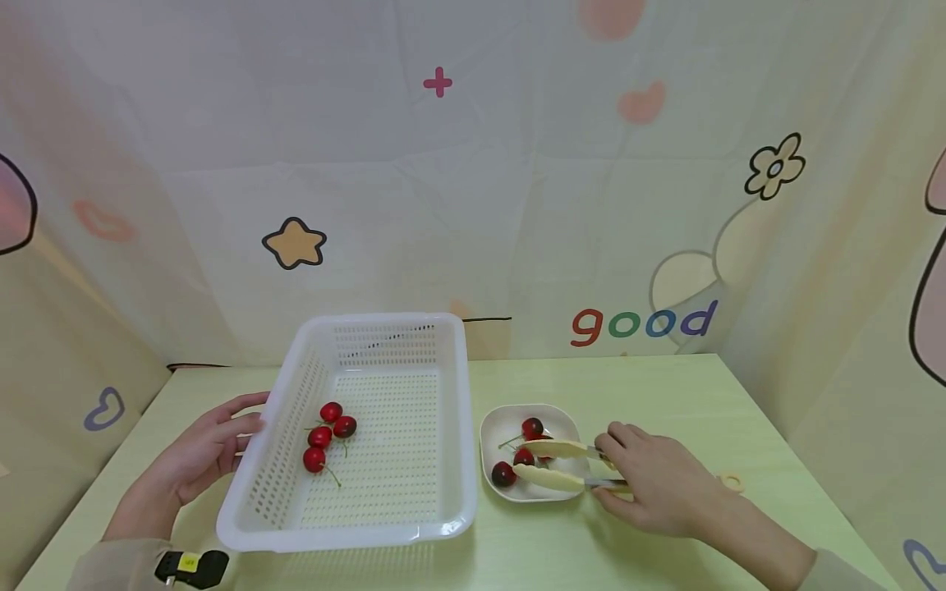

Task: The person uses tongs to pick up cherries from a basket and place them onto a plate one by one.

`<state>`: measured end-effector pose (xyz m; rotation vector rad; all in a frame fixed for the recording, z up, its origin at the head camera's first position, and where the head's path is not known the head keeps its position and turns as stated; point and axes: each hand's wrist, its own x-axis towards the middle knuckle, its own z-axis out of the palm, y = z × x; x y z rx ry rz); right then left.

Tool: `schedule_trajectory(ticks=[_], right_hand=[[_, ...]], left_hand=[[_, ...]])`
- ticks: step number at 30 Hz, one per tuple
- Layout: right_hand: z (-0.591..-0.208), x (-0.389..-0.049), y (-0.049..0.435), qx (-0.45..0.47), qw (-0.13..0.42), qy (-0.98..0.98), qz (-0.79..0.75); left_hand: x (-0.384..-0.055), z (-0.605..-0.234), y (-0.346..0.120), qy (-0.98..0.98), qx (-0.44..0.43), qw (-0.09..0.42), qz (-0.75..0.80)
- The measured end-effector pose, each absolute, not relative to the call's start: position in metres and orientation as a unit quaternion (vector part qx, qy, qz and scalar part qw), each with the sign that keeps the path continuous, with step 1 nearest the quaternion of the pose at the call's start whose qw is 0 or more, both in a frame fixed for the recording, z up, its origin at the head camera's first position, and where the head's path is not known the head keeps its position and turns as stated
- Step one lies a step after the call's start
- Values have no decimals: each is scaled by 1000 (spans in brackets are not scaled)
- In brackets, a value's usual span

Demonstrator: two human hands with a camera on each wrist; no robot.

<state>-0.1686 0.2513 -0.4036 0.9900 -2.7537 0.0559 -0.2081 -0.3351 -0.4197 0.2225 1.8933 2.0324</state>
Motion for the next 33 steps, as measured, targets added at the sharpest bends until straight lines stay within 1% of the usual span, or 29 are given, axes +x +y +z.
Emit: schedule_trajectory(ticks=[10,21,33], right_hand=[[-400,-168,252,345,80,-935,18],[-397,-168,252,347,77,-934,27],[-394,-171,249,340,92,-935,32]], left_hand=[[-208,-419,-335,678,57,172,712],[-207,-417,-332,693,34,164,701],[-207,-417,-332,693,38,162,702]])
